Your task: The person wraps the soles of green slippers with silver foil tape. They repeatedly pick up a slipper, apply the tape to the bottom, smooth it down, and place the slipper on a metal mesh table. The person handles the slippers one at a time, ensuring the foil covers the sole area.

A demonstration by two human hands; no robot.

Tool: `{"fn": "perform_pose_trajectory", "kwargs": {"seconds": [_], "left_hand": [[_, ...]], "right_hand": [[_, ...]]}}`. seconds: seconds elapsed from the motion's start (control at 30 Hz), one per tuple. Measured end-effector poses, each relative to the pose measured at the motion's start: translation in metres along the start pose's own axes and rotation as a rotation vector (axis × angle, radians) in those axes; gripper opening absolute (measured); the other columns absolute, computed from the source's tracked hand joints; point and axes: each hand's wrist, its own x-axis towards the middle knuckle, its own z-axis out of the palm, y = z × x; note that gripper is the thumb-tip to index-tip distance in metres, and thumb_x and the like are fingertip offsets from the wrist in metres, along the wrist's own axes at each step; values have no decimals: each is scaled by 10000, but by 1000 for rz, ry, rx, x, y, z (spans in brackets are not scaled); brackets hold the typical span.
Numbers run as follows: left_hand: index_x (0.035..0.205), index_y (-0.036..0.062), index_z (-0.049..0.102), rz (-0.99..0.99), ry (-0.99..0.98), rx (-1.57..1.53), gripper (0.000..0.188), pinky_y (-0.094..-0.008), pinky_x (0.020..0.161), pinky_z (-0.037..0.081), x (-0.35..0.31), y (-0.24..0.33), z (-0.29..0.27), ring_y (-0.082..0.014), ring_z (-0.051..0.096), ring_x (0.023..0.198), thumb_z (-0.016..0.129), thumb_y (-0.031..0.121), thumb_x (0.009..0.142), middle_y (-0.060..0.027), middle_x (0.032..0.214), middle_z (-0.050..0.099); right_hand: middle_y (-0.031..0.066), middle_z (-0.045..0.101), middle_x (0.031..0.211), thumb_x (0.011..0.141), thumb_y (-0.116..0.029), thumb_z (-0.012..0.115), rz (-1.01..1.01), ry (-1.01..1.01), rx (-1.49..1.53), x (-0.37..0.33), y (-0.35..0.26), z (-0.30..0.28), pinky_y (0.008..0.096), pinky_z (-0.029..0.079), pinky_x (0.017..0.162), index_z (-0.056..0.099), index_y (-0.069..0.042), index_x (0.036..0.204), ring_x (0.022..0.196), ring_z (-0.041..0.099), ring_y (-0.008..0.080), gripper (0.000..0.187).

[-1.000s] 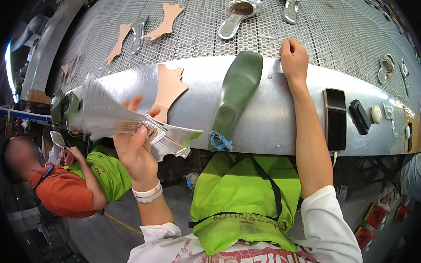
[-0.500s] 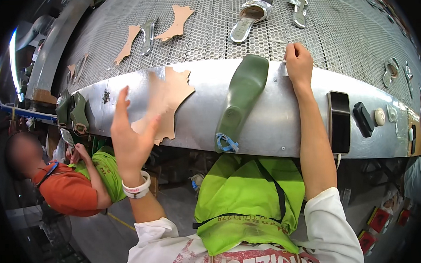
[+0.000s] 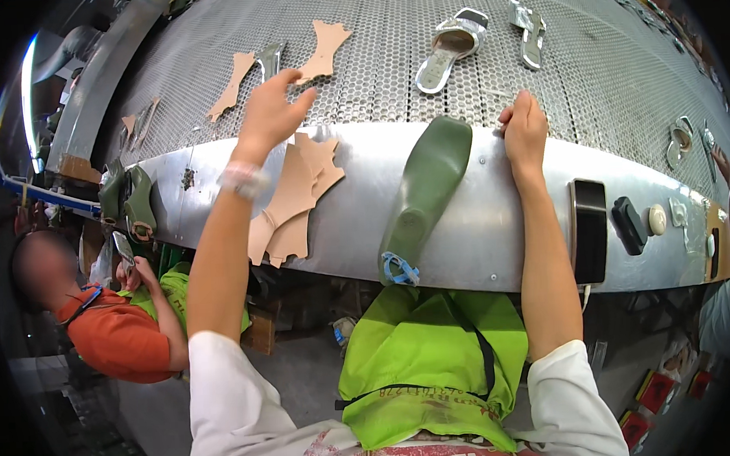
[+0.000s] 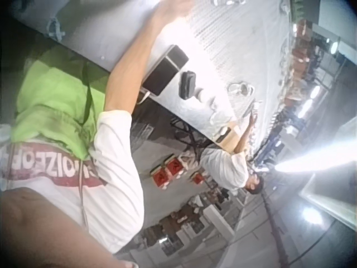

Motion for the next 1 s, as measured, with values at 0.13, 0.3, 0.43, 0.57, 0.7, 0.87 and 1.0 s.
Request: {"fn": "perform_pose_trajectory", "kwargs": {"seconds": [0.13, 0.3, 0.43, 0.57, 0.7, 0.87, 1.0], "left_hand": [[1319, -8, 498, -175, -96, 271, 659, -417, 979, 466, 71, -38, 66, -351, 613, 1122, 675, 398, 831, -202, 1176, 649], [1394, -10, 388, -485, -318, 283, 801, -465, 1028, 420, 114, -24, 83, -363, 494, 1277, 693, 357, 750, -243, 1317, 529], [1348, -37, 420, -545, -99, 405, 785, -496, 1004, 437, 112, -32, 90, -430, 464, 1280, 707, 316, 708, -277, 1356, 471], [1323, -57, 423, -658, -109, 377, 791, -466, 976, 470, 99, -147, 77, -398, 559, 1190, 721, 309, 687, -274, 1301, 532], [1278, -91, 423, -684, -35, 188, 782, -432, 964, 486, 94, -94, 57, -365, 621, 1118, 730, 305, 677, -270, 1216, 611], [1066, -87, 556, -576, -118, -456, 473, -364, 806, 551, 83, -43, 22, -261, 675, 921, 679, 234, 741, -192, 939, 672], [1058, 6, 545, -370, -417, -1480, 340, -284, 699, 538, 43, 21, -19, -168, 628, 839, 612, 215, 799, -146, 1027, 636]], "right_hand": [[119, 621, 665, 970, -239, 393, -77, -19, -23, 0, 9, 10, 406, 456, 636, 564, -13, 731, 642, 598, 261, 370], [114, 596, 638, 1003, -288, 384, -107, -18, -57, 1, 9, 14, 400, 443, 630, 551, -13, 720, 624, 588, 263, 428], [103, 595, 632, 1004, -309, 409, -123, -24, -163, -2, 3, 10, 402, 441, 624, 554, -10, 737, 613, 584, 265, 426], [110, 590, 621, 991, -312, 449, -115, -40, -214, -10, -4, 34, 411, 436, 613, 558, -12, 741, 599, 579, 276, 405], [90, 556, 590, 962, -248, 532, -222, 45, -218, -1, 4, 23, 368, 421, 586, 556, 1, 739, 577, 546, 202, 335], [26, 561, 653, 946, -183, 583, -172, 6, 29, -16, -7, 24, 276, 404, 576, 607, -1, 798, 616, 495, 95, 236], [110, 647, 1104, 990, -384, 541, 118, -430, 683, -49, -73, 27, 301, 487, 842, 560, 7, 1221, 954, 613, 157, 454]]}}
